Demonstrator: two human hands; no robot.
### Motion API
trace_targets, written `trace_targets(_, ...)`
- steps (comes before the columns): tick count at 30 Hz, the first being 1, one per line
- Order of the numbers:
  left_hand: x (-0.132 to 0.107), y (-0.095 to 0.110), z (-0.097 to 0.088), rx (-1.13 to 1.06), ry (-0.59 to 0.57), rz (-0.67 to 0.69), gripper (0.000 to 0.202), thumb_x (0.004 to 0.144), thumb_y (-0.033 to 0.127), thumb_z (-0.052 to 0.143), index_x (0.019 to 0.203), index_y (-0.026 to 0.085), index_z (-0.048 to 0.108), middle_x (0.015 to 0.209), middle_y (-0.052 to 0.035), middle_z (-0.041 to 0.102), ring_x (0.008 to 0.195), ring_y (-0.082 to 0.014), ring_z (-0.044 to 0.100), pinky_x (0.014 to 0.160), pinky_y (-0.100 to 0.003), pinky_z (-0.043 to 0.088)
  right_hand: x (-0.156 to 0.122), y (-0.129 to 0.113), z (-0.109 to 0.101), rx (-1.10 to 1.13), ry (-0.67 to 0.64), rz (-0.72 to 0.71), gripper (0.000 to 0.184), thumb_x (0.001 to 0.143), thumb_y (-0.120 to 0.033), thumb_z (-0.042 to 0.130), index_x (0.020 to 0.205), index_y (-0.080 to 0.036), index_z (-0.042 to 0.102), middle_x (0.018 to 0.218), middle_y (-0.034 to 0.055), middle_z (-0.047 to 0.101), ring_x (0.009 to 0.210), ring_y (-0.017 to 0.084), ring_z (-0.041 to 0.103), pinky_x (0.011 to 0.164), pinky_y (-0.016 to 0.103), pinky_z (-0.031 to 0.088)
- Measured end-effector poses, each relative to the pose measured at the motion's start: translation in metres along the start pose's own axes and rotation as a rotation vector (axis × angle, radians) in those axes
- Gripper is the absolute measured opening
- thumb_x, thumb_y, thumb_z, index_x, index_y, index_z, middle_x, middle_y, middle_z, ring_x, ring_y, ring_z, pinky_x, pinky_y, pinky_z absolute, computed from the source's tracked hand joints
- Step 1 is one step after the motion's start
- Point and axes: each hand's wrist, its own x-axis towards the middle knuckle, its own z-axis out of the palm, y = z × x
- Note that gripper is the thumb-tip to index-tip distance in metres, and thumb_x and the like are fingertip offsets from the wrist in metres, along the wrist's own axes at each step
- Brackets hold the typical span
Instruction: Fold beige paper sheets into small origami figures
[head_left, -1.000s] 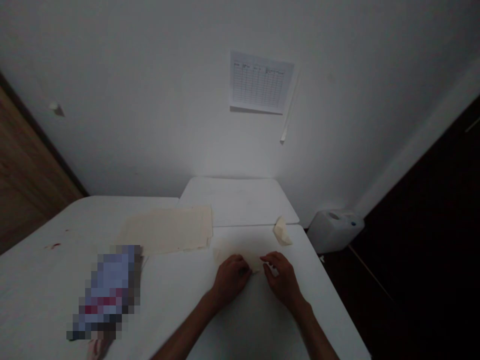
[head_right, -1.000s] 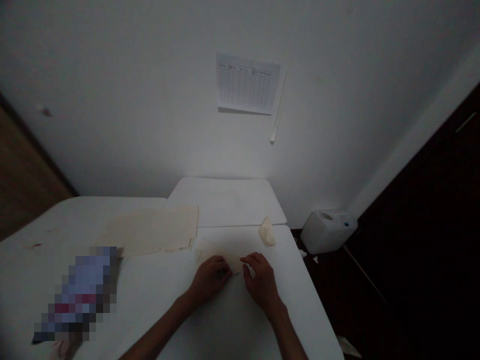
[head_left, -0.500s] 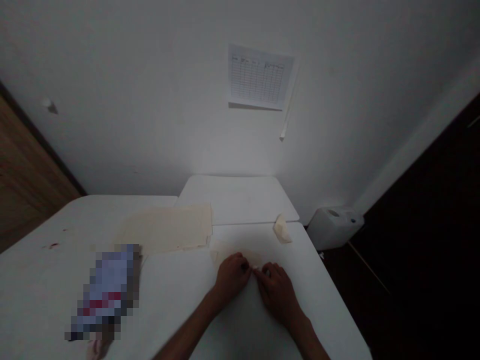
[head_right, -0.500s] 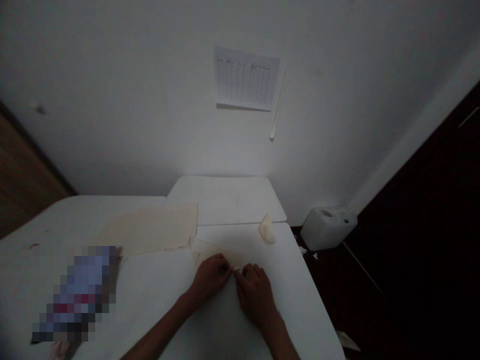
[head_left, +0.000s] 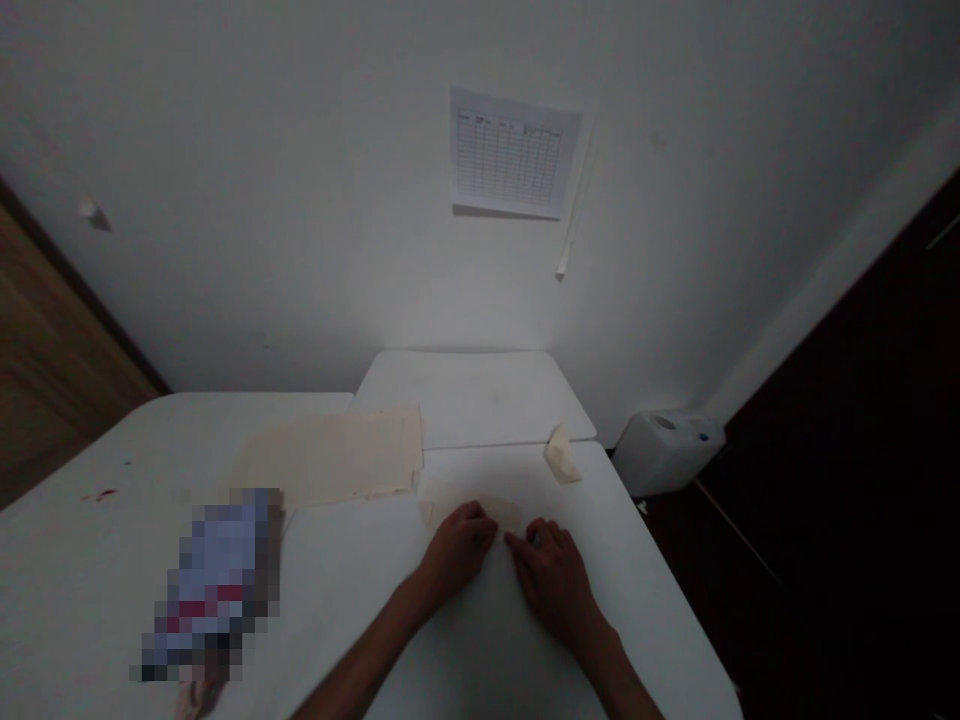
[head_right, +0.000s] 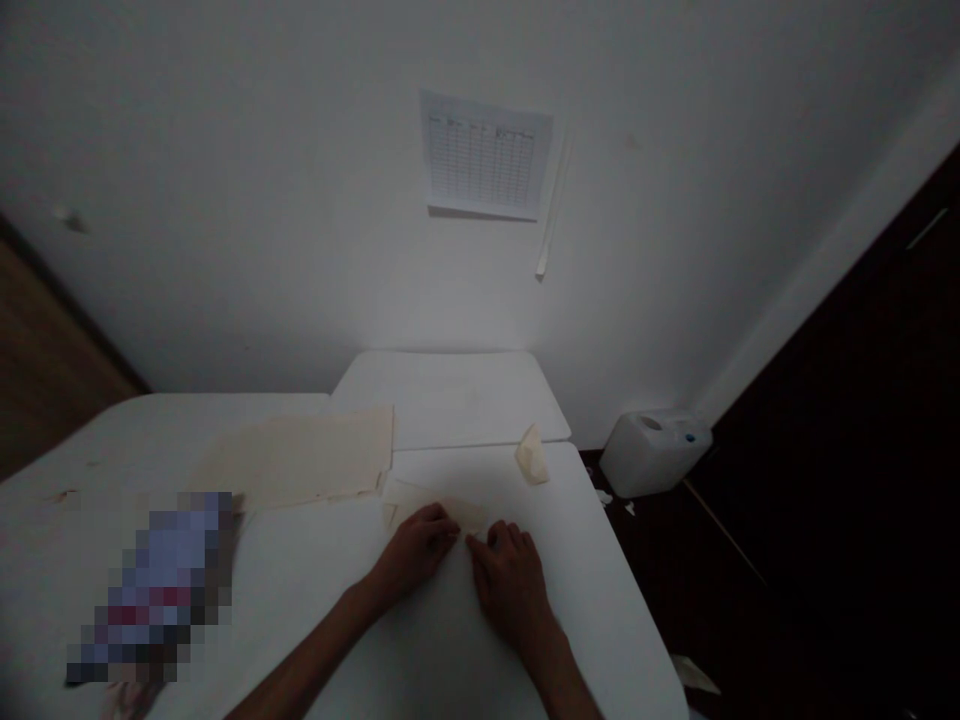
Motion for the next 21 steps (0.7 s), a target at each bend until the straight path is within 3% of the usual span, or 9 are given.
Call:
trace_targets(3,-0.004,-0.005,-0.001,0.052,-0.009,0.117,0.022,0.088,0.016,0.049,0.08,0.02,0.069,0.092,-0.0057,0.061,0.088,-0.0172,0.059,0.081,-0.029,0.049,0.002,-0.001,-0.002,-0.005,0.002,0.014,0.032,0.089,-0.019,0.053,0.12,-0.029,0.059,0.094,0.006,0.054,0.089,0.021,0.049,0.08,0.034,0.034)
trace_targets(9,-0.016,-0.008,-0.004,0.159,-0.032,0.282,0.028,0.088,0.008,0.046,0.103,0.021,0.066,0.122,-0.0081,0.061,0.107,-0.0212,0.056,0.095,-0.041,0.048,0.009,0.004,-0.002,-0.019,-0.008,0.013,0.03,0.091,-0.02,0.053,0.118,-0.03,0.059,0.096,0.0056,0.054,0.09,0.021,0.049,0.08,0.034,0.034)
trace_targets(21,-0.021,-0.008,-0.001,0.224,-0.039,0.346,0.035,0.084,0.003,0.046,0.111,0.017,0.062,0.119,-0.0106,0.063,0.099,-0.0233,0.056,0.088,-0.04,0.053,0.01,0.007,0.001,-0.006,-0.022,-0.06,0.041,0.091,-0.016,0.053,0.128,-0.032,0.054,0.098,0.006,0.055,0.091,0.021,0.048,0.082,0.034,0.036)
